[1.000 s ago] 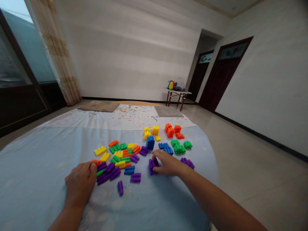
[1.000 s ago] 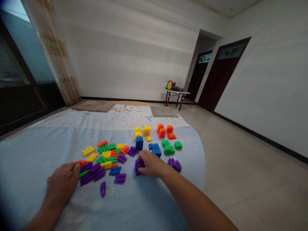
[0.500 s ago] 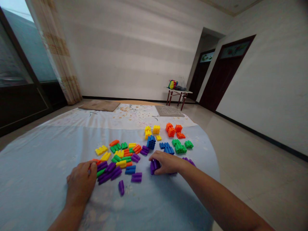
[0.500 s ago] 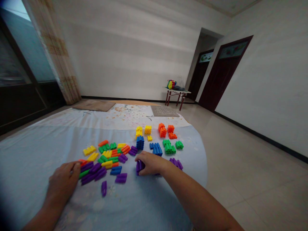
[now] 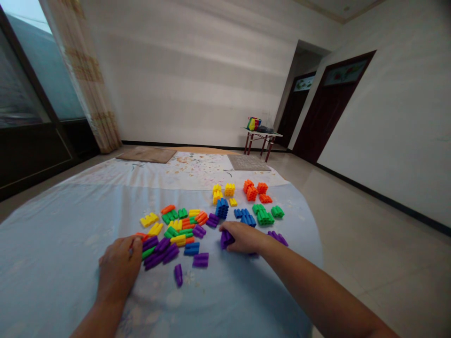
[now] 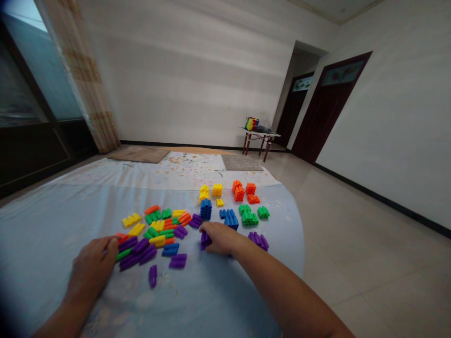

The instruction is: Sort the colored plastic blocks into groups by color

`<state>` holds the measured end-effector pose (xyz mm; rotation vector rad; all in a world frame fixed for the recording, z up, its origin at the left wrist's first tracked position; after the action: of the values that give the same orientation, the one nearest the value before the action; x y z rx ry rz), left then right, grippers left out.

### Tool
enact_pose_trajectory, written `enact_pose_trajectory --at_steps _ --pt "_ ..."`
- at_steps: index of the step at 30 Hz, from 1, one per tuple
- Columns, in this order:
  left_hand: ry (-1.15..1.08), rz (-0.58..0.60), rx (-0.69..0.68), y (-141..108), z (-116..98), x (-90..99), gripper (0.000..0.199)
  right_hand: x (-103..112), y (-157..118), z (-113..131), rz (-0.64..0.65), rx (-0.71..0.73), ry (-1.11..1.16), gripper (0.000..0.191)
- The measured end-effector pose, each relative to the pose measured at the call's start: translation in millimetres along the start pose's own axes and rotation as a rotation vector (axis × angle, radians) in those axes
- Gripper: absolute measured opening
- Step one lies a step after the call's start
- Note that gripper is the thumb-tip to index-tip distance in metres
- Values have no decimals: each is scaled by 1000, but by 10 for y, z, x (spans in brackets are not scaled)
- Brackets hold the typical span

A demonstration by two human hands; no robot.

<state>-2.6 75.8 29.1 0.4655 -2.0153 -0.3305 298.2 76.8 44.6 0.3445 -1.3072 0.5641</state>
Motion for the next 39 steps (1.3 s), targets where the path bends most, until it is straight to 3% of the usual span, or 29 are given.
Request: enact_pose_trajectory --at_steps 7,11,15,19,28,34,39 --pt "-21 -20 -14 -2 -21 27 41 -41 39 -97 27 -18 43 76" --pt "-26 -7 3 -2 -17 23 42 86 20 -48 -11 -10 76 85" --pt "-32 -2 9 3 -8 14 42 324 136 25 -143 -74 23 64" --pt "-64 4 14 8 12 1 42 443 400 218 -191 -95 -236 41" --pt "-105 11 0 0 -9 10 41 319 784 321 -36 -149 -503 26" --pt "-110 -9 -18 -9 -33 35 39 220 831 374 -5 -157 -519 23" --pt "-107 -12 -28 -10 -35 25 40 244 711 378 -18 -137 -529 22"
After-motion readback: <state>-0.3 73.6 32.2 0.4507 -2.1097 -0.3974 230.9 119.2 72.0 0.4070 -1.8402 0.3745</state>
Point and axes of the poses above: each hand's wrist, its own y-axis towards the middle knuckle, its own x-axis out of the back of the hand, z = x × y, the point moved 9 cm from there along y, towards the middle knuckle, and after that the axes turned 10 degrees about -y, right-handed, at the moved point
